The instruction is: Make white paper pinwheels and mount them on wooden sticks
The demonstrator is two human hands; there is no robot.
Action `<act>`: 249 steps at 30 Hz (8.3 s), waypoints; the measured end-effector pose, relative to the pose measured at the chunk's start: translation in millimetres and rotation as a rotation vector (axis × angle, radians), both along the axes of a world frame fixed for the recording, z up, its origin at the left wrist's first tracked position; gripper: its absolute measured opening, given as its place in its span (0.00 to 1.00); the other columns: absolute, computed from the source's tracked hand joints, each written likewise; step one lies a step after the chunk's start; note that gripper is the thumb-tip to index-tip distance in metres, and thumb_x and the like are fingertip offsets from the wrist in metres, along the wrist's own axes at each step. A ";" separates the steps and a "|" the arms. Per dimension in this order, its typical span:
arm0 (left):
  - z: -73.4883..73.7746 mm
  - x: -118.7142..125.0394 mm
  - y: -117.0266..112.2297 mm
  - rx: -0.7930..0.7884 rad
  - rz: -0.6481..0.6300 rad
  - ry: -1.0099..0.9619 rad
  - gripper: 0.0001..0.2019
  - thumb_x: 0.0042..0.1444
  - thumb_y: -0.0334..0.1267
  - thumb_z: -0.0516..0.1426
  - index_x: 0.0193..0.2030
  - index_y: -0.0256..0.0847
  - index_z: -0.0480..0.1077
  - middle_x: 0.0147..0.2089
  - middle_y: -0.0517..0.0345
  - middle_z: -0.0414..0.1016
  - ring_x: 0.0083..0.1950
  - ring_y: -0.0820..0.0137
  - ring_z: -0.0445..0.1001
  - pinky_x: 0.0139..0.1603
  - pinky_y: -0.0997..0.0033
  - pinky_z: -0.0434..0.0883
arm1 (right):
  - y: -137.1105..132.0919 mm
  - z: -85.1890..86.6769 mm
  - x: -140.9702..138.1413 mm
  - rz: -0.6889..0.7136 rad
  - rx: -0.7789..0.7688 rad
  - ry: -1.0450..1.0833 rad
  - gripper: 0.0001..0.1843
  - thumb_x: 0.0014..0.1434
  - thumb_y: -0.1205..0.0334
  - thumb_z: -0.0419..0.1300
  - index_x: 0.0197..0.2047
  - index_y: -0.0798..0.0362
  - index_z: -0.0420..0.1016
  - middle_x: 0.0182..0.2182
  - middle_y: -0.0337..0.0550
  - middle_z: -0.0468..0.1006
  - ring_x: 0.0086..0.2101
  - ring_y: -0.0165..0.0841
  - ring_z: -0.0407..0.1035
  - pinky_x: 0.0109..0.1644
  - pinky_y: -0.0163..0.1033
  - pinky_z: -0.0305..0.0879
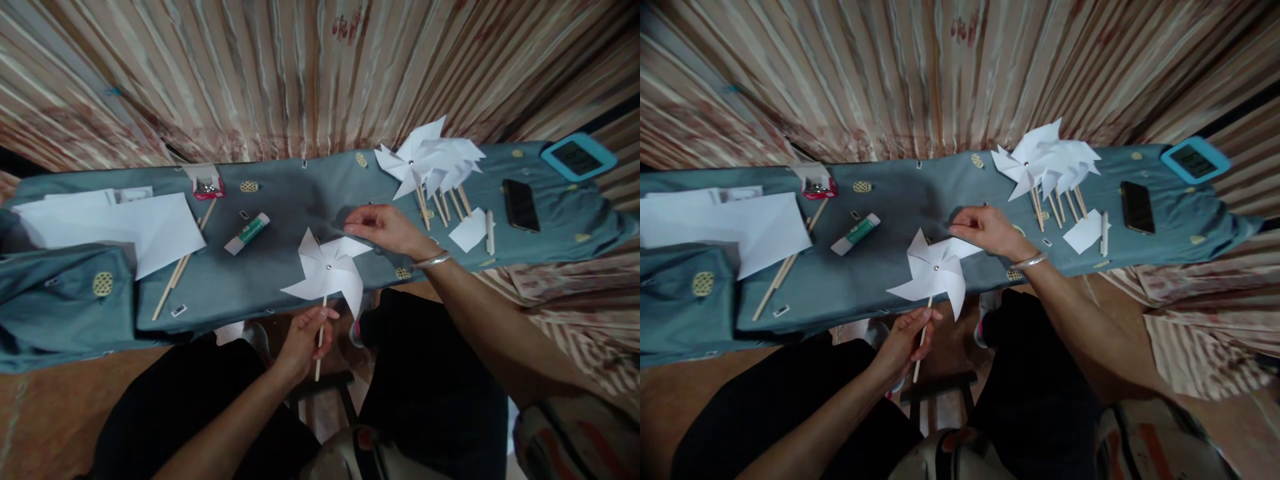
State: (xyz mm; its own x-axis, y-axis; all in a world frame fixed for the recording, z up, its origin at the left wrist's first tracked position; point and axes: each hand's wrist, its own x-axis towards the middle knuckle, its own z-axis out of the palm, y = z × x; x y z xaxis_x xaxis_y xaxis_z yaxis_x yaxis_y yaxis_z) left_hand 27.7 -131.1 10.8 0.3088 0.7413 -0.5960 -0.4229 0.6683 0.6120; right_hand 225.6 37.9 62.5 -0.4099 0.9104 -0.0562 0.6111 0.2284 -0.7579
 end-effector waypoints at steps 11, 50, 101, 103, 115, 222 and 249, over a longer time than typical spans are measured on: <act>34.4 -19.5 7.3 -0.024 0.026 -0.001 0.19 0.46 0.52 0.66 0.33 0.36 0.72 0.15 0.71 0.61 0.10 0.86 0.46 0.12 0.82 0.40 | -28.0 -16.1 8.9 -0.393 0.148 0.325 0.17 0.56 0.46 0.62 0.39 0.51 0.77 0.35 0.42 0.81 0.38 0.36 0.74 0.45 0.42 0.69; 28.6 13.4 46.0 0.233 0.084 0.198 0.22 0.47 0.56 0.63 0.35 0.35 0.72 0.17 0.69 0.65 0.13 0.82 0.54 0.15 0.79 0.45 | -49.1 -6.5 -33.6 -0.349 -0.582 0.930 0.27 0.50 0.35 0.63 0.30 0.55 0.76 0.26 0.39 0.77 0.29 0.32 0.72 0.36 0.38 0.68; 27.6 -59.8 21.9 1.373 -0.411 1.244 0.10 0.67 0.32 0.50 0.47 0.34 0.72 0.29 0.56 0.74 0.27 0.74 0.74 0.26 0.79 0.67 | -88.7 19.6 15.0 0.347 0.303 0.100 0.10 0.66 0.61 0.54 0.49 0.48 0.72 0.40 0.43 0.82 0.46 0.37 0.74 0.51 0.44 0.70; 26.7 -60.8 21.4 1.390 -0.413 1.256 0.10 0.66 0.32 0.50 0.48 0.35 0.71 0.28 0.57 0.73 0.26 0.74 0.73 0.25 0.79 0.66 | -89.7 19.9 15.0 0.353 0.296 0.082 0.09 0.66 0.61 0.54 0.48 0.47 0.72 0.40 0.43 0.81 0.47 0.38 0.73 0.51 0.44 0.69; 28.9 -59.1 21.9 1.255 -0.507 1.056 0.16 0.67 0.33 0.45 0.41 0.37 0.75 0.35 0.51 0.81 0.35 0.68 0.81 0.35 0.74 0.75 | -88.3 16.1 11.2 0.380 0.204 0.062 0.10 0.66 0.61 0.55 0.41 0.49 0.78 0.34 0.42 0.82 0.42 0.37 0.75 0.49 0.43 0.71; 15.0 18.4 112.4 0.335 0.287 0.397 0.17 0.35 0.48 0.71 0.29 0.40 0.79 0.30 0.59 0.79 0.31 0.71 0.70 0.37 0.71 0.68 | 19.7 -23.4 22.6 -0.571 -0.226 0.881 0.17 0.40 0.46 0.74 0.29 0.48 0.82 0.26 0.37 0.80 0.26 0.28 0.69 0.31 0.35 0.65; 14.4 8.7 108.3 0.338 0.309 0.404 0.15 0.35 0.44 0.71 0.31 0.40 0.81 0.31 0.57 0.80 0.33 0.70 0.73 0.39 0.70 0.70 | 6.3 -21.9 -7.7 -0.329 -0.394 0.827 0.19 0.36 0.45 0.75 0.22 0.51 0.79 0.19 0.35 0.74 0.21 0.25 0.61 0.25 0.34 0.57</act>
